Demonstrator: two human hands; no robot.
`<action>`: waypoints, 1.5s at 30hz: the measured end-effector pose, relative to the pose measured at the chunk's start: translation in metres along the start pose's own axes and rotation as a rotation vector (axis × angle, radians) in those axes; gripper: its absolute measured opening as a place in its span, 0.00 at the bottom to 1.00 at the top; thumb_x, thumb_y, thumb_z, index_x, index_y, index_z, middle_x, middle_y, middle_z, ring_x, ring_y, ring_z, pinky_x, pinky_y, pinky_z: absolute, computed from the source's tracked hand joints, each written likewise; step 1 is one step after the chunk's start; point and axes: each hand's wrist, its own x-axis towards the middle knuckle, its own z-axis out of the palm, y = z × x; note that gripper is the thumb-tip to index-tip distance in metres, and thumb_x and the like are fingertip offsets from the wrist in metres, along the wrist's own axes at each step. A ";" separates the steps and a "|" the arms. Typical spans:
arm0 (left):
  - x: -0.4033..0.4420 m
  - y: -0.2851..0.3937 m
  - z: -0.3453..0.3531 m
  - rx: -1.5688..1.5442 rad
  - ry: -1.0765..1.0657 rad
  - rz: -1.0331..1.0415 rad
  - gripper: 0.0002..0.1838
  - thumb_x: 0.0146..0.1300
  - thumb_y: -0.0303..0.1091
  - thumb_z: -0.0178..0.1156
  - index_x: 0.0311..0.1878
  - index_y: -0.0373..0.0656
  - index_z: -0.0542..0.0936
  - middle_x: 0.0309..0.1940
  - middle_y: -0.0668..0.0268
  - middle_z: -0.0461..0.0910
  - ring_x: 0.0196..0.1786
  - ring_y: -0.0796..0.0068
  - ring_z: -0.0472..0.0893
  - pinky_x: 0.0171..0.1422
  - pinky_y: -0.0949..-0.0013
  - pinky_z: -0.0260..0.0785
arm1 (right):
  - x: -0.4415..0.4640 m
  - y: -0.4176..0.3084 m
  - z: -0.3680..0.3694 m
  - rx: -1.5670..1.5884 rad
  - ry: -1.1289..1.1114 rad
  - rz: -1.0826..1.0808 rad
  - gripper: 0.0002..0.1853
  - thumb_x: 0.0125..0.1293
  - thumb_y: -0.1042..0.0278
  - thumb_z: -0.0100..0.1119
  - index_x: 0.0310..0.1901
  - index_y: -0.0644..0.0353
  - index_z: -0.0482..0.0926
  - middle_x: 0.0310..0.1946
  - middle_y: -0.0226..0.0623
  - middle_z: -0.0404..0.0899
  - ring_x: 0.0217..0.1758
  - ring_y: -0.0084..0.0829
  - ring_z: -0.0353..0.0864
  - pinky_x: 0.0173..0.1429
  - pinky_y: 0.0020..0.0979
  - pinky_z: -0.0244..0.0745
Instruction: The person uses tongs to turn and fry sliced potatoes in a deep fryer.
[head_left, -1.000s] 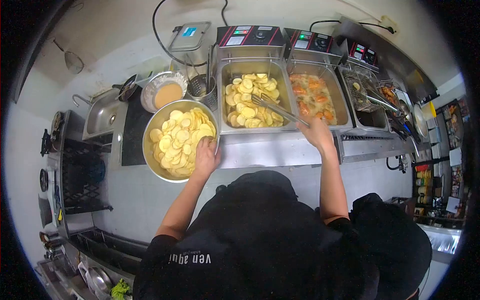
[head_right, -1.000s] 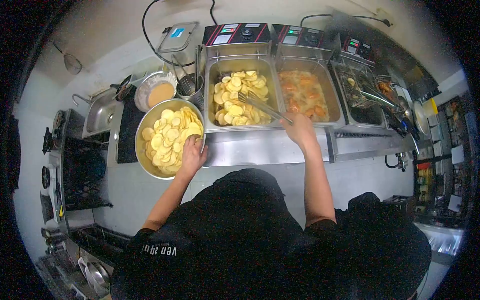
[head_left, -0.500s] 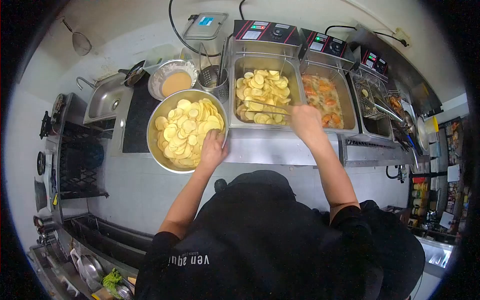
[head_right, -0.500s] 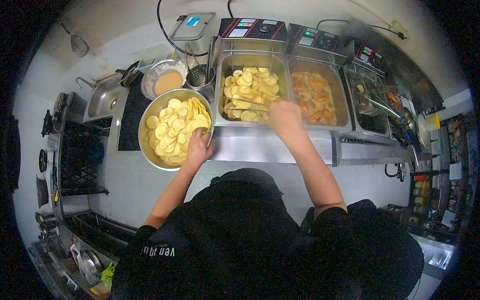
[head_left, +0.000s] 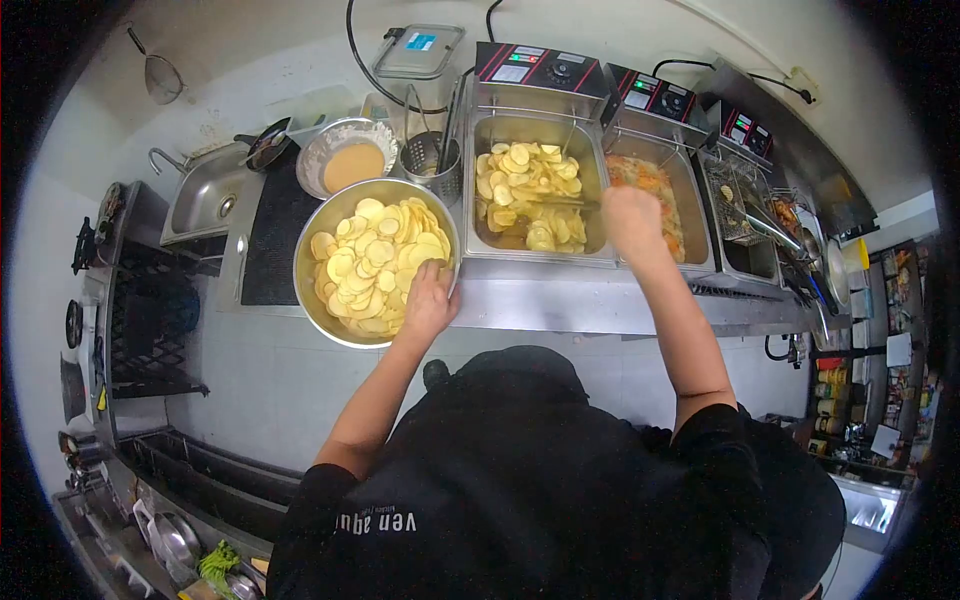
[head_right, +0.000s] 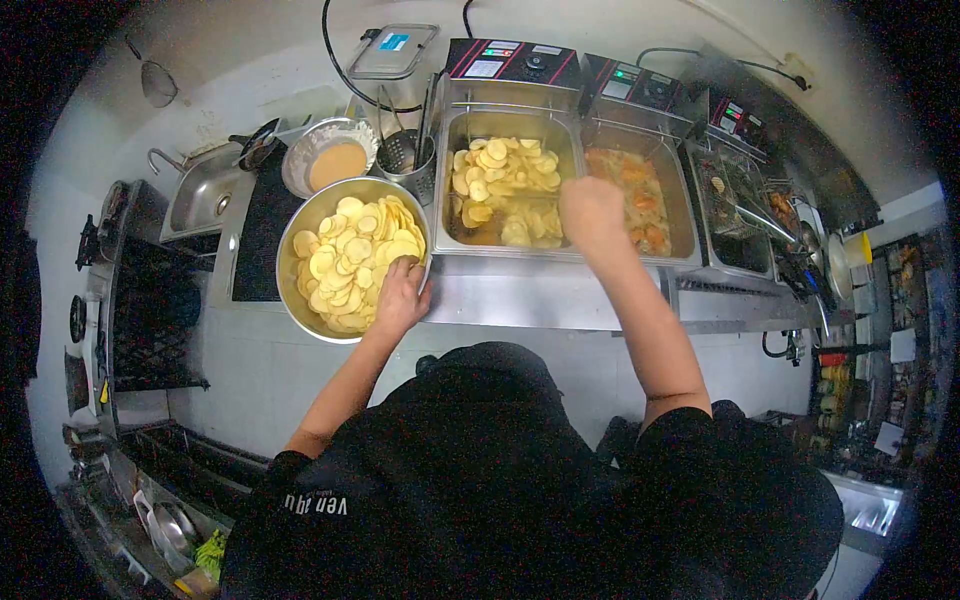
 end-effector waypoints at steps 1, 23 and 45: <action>0.000 -0.001 0.001 0.001 -0.002 -0.001 0.15 0.55 0.29 0.67 0.45 0.32 0.79 0.51 0.47 0.75 0.55 0.45 0.75 0.60 0.51 0.71 | 0.000 0.008 -0.003 -0.003 -0.003 0.003 0.08 0.60 0.71 0.59 0.31 0.57 0.88 0.29 0.44 0.87 0.34 0.42 0.90 0.36 0.40 0.84; -0.001 -0.007 0.007 -0.016 -0.021 0.029 0.19 0.54 0.28 0.67 0.48 0.31 0.79 0.50 0.45 0.75 0.55 0.44 0.75 0.59 0.50 0.71 | -0.075 -0.068 0.013 0.254 0.186 -0.129 0.10 0.63 0.73 0.56 0.42 0.61 0.86 0.28 0.45 0.83 0.30 0.43 0.85 0.34 0.42 0.80; 0.000 -0.004 0.003 -0.030 -0.015 0.050 0.18 0.53 0.27 0.67 0.47 0.31 0.78 0.52 0.47 0.75 0.58 0.44 0.74 0.62 0.50 0.70 | -0.117 0.058 0.045 1.331 -0.290 0.570 0.16 0.70 0.63 0.63 0.56 0.57 0.86 0.23 0.28 0.82 0.21 0.18 0.70 0.26 0.25 0.65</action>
